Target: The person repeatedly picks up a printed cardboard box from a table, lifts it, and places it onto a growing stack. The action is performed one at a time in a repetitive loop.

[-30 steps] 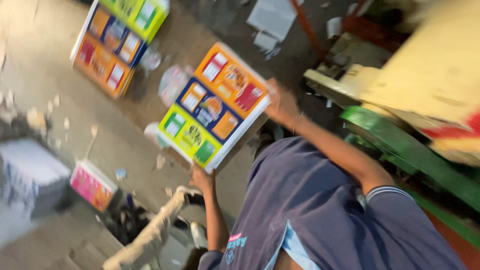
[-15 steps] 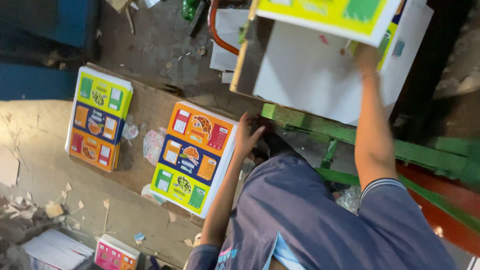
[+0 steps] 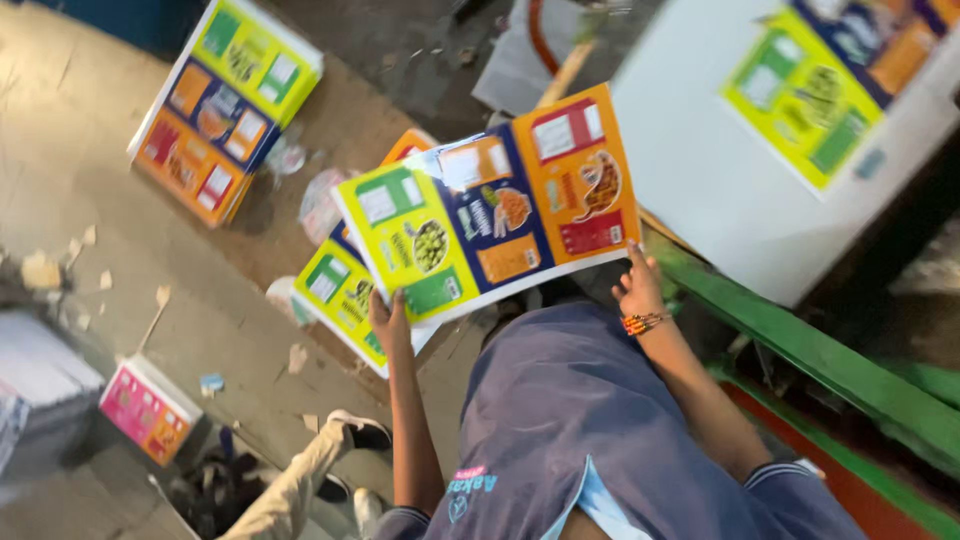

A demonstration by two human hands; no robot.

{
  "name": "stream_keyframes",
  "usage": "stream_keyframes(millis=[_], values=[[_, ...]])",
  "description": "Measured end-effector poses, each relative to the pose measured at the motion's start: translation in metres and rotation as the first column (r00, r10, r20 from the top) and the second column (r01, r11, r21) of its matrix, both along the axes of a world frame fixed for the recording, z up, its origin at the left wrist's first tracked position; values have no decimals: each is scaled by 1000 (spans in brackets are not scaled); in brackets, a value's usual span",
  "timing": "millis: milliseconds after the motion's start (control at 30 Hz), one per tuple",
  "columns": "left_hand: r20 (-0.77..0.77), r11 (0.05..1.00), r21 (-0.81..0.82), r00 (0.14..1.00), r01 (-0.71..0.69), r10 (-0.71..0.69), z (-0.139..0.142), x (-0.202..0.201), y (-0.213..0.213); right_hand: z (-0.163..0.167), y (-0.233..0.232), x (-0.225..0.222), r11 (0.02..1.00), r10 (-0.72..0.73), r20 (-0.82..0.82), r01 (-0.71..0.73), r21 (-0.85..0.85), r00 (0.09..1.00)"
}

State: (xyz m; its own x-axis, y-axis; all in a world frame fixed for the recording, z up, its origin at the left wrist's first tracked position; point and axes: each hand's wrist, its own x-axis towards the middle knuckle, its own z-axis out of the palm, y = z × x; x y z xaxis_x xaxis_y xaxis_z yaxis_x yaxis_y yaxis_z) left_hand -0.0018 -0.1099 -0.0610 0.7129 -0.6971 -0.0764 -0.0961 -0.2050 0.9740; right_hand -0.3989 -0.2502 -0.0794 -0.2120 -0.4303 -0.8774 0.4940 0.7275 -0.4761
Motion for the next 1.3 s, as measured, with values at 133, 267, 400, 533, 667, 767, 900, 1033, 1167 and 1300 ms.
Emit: stream_keyframes(millis=[133,267,400,533,667,767,900,1033,1167,1300], values=[[-35,969,-23,969,-246,245,-6,22,75,-27,-27,66,830,301,61,-230,-508,952],[32,865,126,874,-486,486,-25,29,95,-28,-62,138,504,335,-499,-599,-622,799],[304,842,-10,800,-540,517,-36,45,79,-25,-81,175,253,243,-816,-847,-469,524],[315,778,36,746,-627,587,-42,59,64,-21,-87,193,196,154,-877,-884,-425,456],[303,690,235,727,-684,617,-45,59,65,-22,-87,201,216,127,-911,-907,-361,393],[394,651,299,712,-697,581,-51,58,74,-25,-86,203,195,131,-932,-930,-311,339],[463,629,326,700,-705,544,-56,55,84,-31,-84,199,233,277,-893,-926,-296,355],[616,569,242,578,-786,536,-53,41,71,-34,-82,186,60,270,-890,-929,-366,368],[595,764,212,701,-609,394,-50,0,18,-19,-80,174,-52,213,-940,-957,-284,267],[634,974,115,769,-196,80,-49,-57,-47,67,-68,147,-125,131,-906,-900,-418,403]])
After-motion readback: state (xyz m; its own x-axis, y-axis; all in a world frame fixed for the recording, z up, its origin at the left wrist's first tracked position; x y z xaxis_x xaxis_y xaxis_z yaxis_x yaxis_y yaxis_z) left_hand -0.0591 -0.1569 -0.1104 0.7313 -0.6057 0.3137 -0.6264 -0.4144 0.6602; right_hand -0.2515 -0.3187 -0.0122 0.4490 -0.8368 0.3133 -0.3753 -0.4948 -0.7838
